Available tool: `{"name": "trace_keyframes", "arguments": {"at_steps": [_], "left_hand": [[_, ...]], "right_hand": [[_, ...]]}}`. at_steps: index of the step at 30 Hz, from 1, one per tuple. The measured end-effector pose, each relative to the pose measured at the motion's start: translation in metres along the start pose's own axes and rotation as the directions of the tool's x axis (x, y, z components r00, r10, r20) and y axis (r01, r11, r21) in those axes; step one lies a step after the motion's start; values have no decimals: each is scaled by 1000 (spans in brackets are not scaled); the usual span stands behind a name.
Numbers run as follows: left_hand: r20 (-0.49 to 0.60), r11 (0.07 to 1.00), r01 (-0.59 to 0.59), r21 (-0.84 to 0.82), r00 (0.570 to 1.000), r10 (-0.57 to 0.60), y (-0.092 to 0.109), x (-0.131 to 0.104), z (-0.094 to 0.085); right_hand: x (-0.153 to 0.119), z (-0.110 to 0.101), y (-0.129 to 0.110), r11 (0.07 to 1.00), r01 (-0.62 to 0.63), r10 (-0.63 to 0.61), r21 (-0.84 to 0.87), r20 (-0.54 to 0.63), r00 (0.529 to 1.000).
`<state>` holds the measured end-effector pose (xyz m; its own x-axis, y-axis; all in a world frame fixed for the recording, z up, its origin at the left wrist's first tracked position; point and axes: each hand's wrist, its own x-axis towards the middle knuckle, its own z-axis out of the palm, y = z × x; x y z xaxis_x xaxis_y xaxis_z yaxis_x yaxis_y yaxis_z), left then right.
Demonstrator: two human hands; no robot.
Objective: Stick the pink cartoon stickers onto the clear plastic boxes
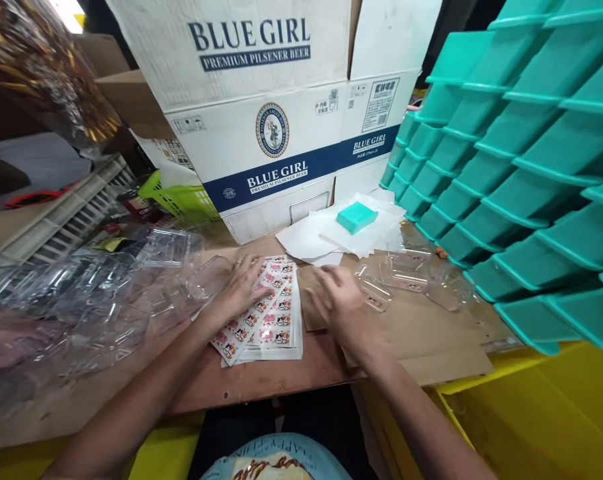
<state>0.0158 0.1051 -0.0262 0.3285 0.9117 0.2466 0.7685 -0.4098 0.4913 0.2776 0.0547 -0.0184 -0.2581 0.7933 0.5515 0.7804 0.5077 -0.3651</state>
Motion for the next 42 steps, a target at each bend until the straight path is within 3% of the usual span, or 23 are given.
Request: {"name": "trace_keyframes", "arguments": {"at_steps": [2,4,7,9,12,15,19,24,27,29,31,33,36,39,42], "left_hand": [[89,999,-2,-43,996,5,-8,6,9],[46,993,-11,-119,999,17,-14,5,15],[-55,989,0,-147,998,-9,-21,-4,12],[-70,988,29,-152,997,-40,-25,-11,5],[-101,956,103,-273,986,-135,-29,-17,-4],[-62,802,189,-566,961,-270,-25,-16,-9],[146,488,278,-827,946,-291,-2,-14,-10],[280,233,389,-891,876,-393,16,-25,-12],[300,132,400,-907,832,-466,14,-32,-9],[312,103,399,-911,829,-464,12,-35,-5],[315,102,397,-912,838,-446,11,-37,-1],[303,122,386,-914,852,-427,10,-39,2],[247,180,344,-922,878,-411,9,-42,6],[182,258,298,-919,902,-391,11,-43,8],[186,279,300,-912,910,-369,14,-43,9]], "right_hand": [[21,23,-24,998,-7,-3,67,143,990],[41,48,-43,995,-91,77,39,278,958],[60,78,-54,979,-202,178,28,366,914],[64,87,-50,968,-240,194,81,373,908],[57,79,-34,941,-288,208,179,369,906],[46,56,-15,855,-347,188,386,394,900],[43,33,-5,667,-476,229,573,450,863],[54,36,-8,692,-453,278,562,372,886],[50,43,-19,802,-310,257,511,174,951],[45,48,-31,908,-82,83,410,16,996],[41,55,-43,941,125,-113,314,-56,992],[39,62,-51,935,197,-188,294,-60,980],[39,69,-52,938,158,-165,308,-2,986],[38,73,-51,922,32,-65,386,73,995],[37,76,-53,814,-164,119,557,116,986]]}}
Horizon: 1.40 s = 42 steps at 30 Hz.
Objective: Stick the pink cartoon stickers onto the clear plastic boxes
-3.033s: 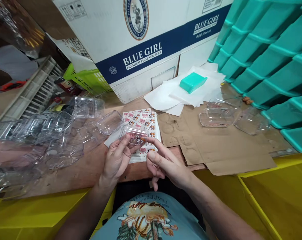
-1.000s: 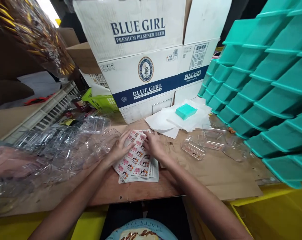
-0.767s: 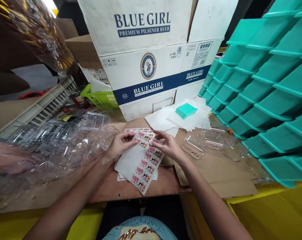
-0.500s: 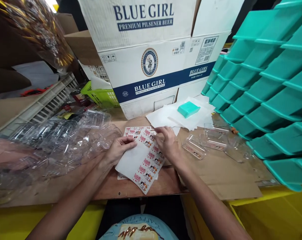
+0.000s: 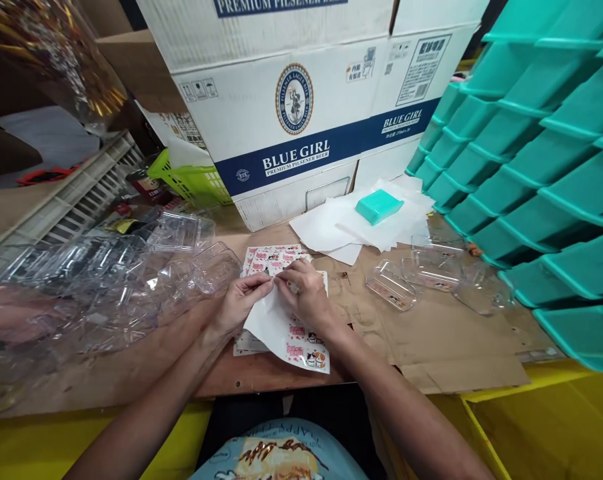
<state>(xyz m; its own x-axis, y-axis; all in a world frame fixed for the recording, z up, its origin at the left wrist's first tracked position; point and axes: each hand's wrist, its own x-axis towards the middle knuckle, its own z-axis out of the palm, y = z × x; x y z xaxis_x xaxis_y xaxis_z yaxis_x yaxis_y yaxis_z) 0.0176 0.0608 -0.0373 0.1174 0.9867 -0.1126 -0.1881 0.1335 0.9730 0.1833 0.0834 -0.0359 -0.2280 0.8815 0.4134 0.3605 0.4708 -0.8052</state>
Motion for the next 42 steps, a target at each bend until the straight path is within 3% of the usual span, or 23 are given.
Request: {"name": "trace_keyframes", "arguments": {"at_steps": [5,8,10,12,14,17,20,22,24,25,27,29,31,33,36,40,42], "left_hand": [[-32,994,28,102,999,-25,-8,4,-9],[-106,968,-42,248,992,70,-10,3,-13],[-131,917,-166,363,965,226,-4,0,-6],[-53,874,-275,401,945,322,6,-5,8],[73,934,-258,246,966,247,18,-8,23],[126,994,-40,-99,991,52,28,-10,34],[83,960,40,-277,996,-18,28,-14,33],[115,954,30,-300,993,5,26,-18,31],[153,976,-8,-219,987,42,25,-23,29],[135,990,-63,-129,988,80,25,-25,25],[13,957,-228,181,973,230,30,-27,13],[-79,766,-313,561,901,426,37,-24,-8],[-72,558,-253,790,866,494,43,-16,-31],[-72,504,-177,845,897,437,44,-4,-51],[-115,578,-134,805,921,373,41,12,-69],[-133,679,-161,717,924,359,48,18,-76],[-131,788,-171,591,944,303,56,14,-72]], "right_hand": [[4,-10,6,963,-185,212,198,-126,969],[9,-26,9,950,-206,264,233,-250,932],[10,-33,5,970,-163,220,181,-359,907],[7,-34,-3,997,-72,75,22,-413,908],[1,-30,-12,986,48,-98,-160,-318,943],[-9,-26,-22,973,152,-172,-171,-105,980],[-13,-29,-22,994,-38,54,99,-167,984],[-10,-33,-17,915,-236,292,328,-134,947],[-6,-36,-12,814,-343,415,469,-56,908],[-4,-39,-10,799,-338,423,497,-67,904],[-1,-45,-8,842,-226,373,489,-227,900],[0,-51,-10,894,-120,302,433,-381,874],[0,-53,-16,905,-103,274,412,-382,883],[-2,-49,-25,888,-146,280,435,-262,923],[-7,-38,-36,862,-207,277,463,-89,957],[-12,-25,-41,879,-183,242,440,-82,967],[-12,-17,-42,903,-166,211,396,-75,975]]}}
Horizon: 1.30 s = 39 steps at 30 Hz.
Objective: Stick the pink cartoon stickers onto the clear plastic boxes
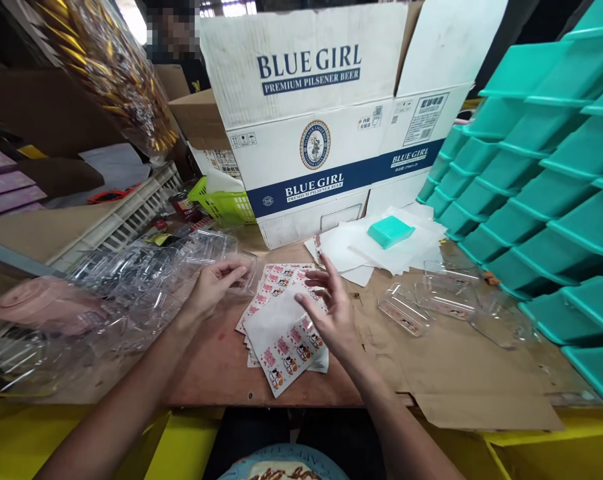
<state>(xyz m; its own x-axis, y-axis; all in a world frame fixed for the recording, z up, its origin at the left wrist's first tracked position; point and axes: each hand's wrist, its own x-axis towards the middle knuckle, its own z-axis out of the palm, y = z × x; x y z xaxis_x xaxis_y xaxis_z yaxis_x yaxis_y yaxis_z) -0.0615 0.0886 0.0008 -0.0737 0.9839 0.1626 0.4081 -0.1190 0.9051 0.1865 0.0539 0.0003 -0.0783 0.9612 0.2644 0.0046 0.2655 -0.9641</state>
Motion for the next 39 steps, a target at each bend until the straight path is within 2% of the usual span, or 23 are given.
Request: {"name": "trace_keyframes", "arguments": {"at_steps": [2,4,5,7,9,11,12,14,16,17,18,20,21,23,25,30,35,39], "left_hand": [[106,940,140,-312,988,-112,12,-6,3],[254,737,329,-590,942,-217,23,-15,9],[322,631,410,-658,911,-256,27,-19,12],[411,499,519,-694,854,-318,29,-28,16],[448,382,580,-720,808,-383,27,-36,17],[432,275,576,-769,787,-440,23,-41,16],[407,248,551,-797,793,-453,22,-43,16],[358,254,491,-833,830,-429,21,-47,17],[319,299,436,-849,874,-368,24,-52,23],[301,322,411,-853,891,-340,26,-55,27],[284,343,389,-855,904,-319,28,-58,31],[242,385,346,-856,925,-294,32,-63,39],[222,405,325,-855,934,-279,35,-66,43],[201,429,296,-853,946,-254,38,-71,48],[191,430,278,-859,953,-234,40,-74,53],[182,404,268,-875,954,-238,43,-78,64],[176,430,268,-862,954,-241,43,-78,68],[174,468,267,-842,957,-232,43,-79,67]], "right_hand": [[1,10,3,997,37,-32,-69,78,996],[2,17,6,987,99,-74,-127,191,979],[3,19,9,982,127,-91,-140,240,967],[7,15,15,980,156,-113,-125,297,948],[13,3,22,986,148,-118,-77,301,946],[21,-11,29,987,135,-105,-88,281,954],[25,-18,32,980,140,-96,-144,278,956],[30,-29,32,920,203,-96,-335,311,946],[30,-33,24,816,294,-126,-498,343,931],[27,-34,16,789,310,-141,-530,335,932],[22,-34,7,801,293,-142,-522,310,940],[7,-31,-14,917,176,-71,-359,287,955],[-1,-30,-24,971,91,-16,-219,322,947],[-18,-26,-38,994,-95,64,52,433,899],[-31,-22,-43,947,-239,102,217,501,860],[-44,-18,-33,797,-472,184,377,592,784],[-44,-19,-27,690,-591,222,418,655,723],[-44,-17,-26,650,-624,231,435,669,706]]}}
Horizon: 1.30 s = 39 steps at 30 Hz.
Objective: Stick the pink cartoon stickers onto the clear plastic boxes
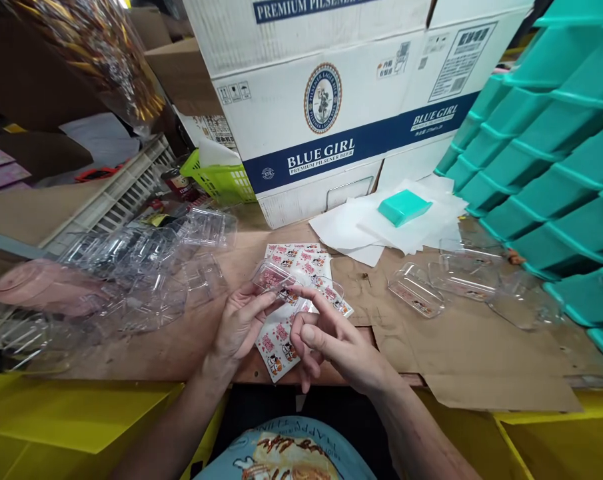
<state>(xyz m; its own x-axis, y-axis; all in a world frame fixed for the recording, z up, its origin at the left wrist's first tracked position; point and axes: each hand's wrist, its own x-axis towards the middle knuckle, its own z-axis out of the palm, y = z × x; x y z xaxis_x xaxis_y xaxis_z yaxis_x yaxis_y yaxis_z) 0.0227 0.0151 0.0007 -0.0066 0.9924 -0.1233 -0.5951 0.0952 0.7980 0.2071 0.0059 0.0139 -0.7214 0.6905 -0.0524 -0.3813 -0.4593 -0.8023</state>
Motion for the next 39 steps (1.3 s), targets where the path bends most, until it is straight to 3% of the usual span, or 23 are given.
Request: {"name": "trace_keyframes", "arguments": {"at_steps": [31,39], "left_hand": [[10,998,14,54,1000,-15,-1,1,-3],[-16,998,32,48,999,-31,1,0,-2]], "right_hand": [[7,-4,4,994,-33,33,101,5,999],[9,-3,1,994,-59,63,90,-46,997]]}}
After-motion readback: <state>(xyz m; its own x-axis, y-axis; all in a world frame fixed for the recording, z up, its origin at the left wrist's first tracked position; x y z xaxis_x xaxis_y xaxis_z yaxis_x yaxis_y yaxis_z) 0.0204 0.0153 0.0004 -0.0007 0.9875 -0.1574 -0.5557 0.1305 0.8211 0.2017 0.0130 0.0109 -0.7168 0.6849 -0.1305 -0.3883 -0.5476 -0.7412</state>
